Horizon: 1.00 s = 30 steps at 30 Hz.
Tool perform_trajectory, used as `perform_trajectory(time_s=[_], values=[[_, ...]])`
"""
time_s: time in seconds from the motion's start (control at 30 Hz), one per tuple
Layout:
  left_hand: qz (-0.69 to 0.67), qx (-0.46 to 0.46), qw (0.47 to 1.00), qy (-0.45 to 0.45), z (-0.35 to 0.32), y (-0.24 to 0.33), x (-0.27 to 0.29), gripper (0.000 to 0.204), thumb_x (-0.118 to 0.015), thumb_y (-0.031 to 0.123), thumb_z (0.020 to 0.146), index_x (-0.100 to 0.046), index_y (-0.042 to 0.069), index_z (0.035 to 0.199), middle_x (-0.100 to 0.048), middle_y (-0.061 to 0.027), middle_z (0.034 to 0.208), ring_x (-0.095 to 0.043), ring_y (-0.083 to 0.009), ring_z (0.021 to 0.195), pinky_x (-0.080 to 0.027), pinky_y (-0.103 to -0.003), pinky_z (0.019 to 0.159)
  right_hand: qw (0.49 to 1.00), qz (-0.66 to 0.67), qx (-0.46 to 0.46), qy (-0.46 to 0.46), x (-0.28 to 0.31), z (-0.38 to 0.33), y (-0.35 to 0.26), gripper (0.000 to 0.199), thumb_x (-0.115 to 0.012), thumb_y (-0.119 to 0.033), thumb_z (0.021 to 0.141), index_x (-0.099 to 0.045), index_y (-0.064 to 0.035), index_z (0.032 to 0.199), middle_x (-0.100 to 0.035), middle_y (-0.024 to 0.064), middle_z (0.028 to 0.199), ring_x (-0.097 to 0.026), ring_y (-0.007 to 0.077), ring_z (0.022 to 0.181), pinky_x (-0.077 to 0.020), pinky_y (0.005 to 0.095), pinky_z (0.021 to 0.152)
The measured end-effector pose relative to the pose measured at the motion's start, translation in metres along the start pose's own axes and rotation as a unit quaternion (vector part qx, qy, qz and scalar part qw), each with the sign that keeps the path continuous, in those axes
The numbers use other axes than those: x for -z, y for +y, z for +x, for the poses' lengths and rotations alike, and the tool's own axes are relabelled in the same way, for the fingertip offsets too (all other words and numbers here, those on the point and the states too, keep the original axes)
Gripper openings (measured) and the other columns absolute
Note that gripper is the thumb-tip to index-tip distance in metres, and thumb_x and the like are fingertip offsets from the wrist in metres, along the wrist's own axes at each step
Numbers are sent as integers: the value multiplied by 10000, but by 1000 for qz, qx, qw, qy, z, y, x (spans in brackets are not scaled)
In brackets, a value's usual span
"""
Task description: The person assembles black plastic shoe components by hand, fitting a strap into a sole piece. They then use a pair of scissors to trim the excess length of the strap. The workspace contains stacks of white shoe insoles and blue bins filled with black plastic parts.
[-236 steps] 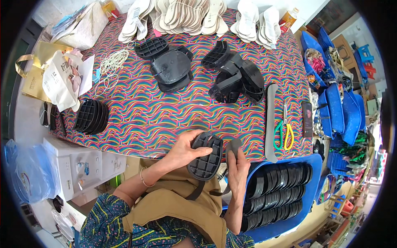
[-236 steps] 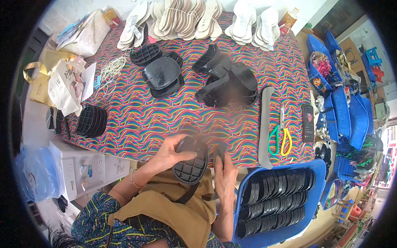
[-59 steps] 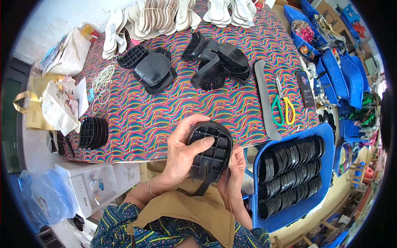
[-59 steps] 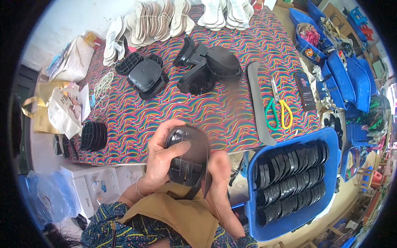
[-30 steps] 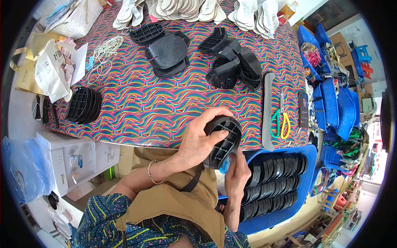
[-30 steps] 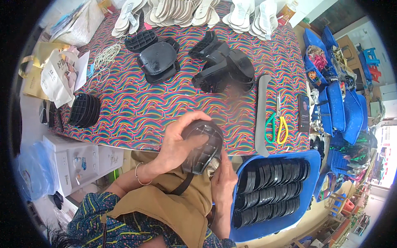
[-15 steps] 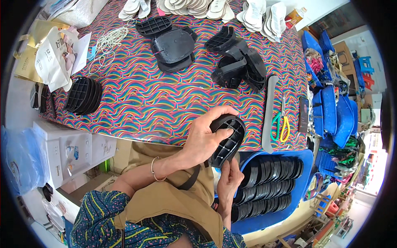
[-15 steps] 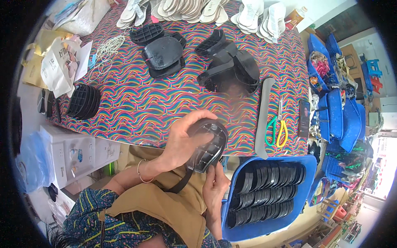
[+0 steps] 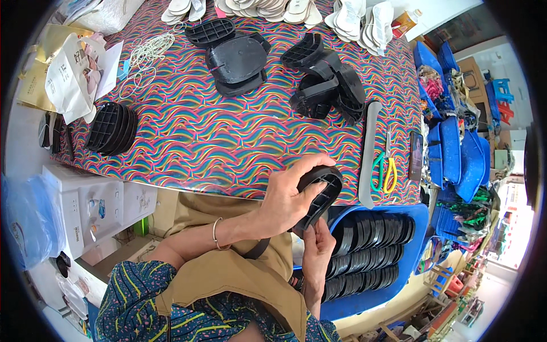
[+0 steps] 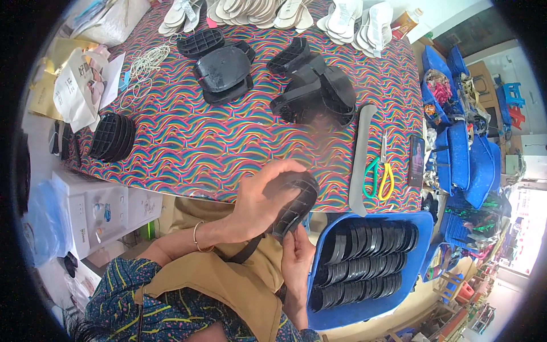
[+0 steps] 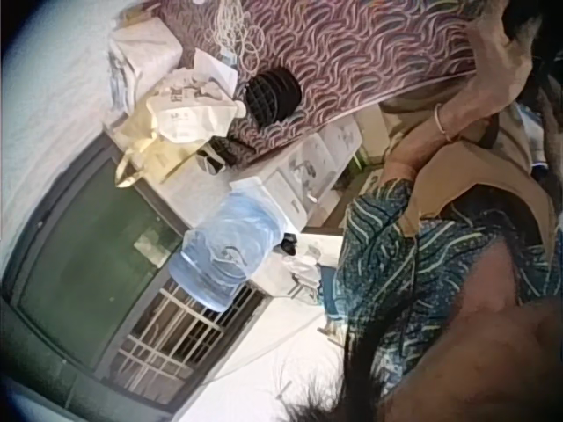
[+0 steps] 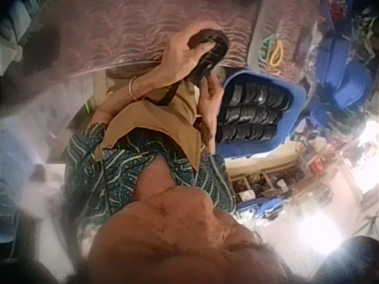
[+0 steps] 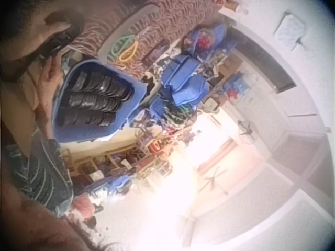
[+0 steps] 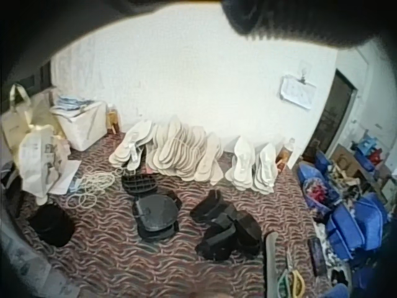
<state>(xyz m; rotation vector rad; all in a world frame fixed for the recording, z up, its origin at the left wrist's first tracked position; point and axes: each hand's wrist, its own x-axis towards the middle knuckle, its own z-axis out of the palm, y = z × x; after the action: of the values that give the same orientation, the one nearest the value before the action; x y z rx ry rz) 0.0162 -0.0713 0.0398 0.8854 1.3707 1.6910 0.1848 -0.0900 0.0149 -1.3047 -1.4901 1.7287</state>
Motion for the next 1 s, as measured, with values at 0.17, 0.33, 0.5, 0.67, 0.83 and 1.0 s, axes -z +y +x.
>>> perform_trajectory(time_s=[0.17, 0.33, 0.5, 0.67, 0.83, 1.0], values=[[57, -121, 991, -4, -2, -6, -2, 337, -656, -14, 869, -603, 2, 1201, -692, -138, 1061, -707, -213, 888, -560, -303, 765, 998, 47, -5, -34, 3, 0, -6, 339, -449, 52, 992, -509, 87, 1324, -647, 113, 1237, -577, 127, 1097, -453, 278, 979], [145, -232, 962, -9, -2, 2, -3, 358, -659, -63, 842, -618, 25, 1187, -711, -154, 963, -729, -284, 798, -567, -326, 655, 996, 72, 3, -55, 4, 1, -12, 392, -428, 75, 988, -448, 92, 1379, -609, 131, 1294, -563, 148, 1173, -450, 292, 1019], [110, -280, 954, -22, -1, 2, 3, 323, -652, -71, 820, -634, -13, 1138, -712, -155, 916, -724, -273, 754, -553, -332, 621, 998, 41, -8, -47, 4, -4, -15, 451, -491, 57, 975, -411, 81, 1418, -571, 126, 1326, -545, 157, 1196, -450, 316, 1019], [126, -283, 951, -6, -2, 2, 17, 268, -658, -56, 850, -624, -24, 1113, -692, -145, 948, -699, -215, 764, -538, -288, 663, 970, 236, 19, -51, -9, -1, -14, 524, -526, -85, 1003, -352, 90, 1466, -517, 151, 1420, -501, 207, 1292, -375, 387, 1114], [-38, -166, 985, 34, -5, -6, 16, 352, -703, -15, 881, -562, -7, 1204, -631, -85, 1069, -627, -116, 939, -515, -258, 793, 934, 355, 16, -26, -8, 10, 4, 507, -468, -290, 1044, -457, 55, 1416, -600, 110, 1330, -567, 223, 1220, -424, 450, 1050], [-57, -167, 982, 72, -7, -16, 15, 365, -705, -17, 877, -559, -5, 1210, -619, -85, 1097, -623, -119, 948, -509, -258, 806, 951, 305, 52, -7, -19, 13, 1, 411, -530, -242, 1033, -548, 27, 1344, -639, 83, 1254, -597, 157, 1105, -453, 337, 971]])
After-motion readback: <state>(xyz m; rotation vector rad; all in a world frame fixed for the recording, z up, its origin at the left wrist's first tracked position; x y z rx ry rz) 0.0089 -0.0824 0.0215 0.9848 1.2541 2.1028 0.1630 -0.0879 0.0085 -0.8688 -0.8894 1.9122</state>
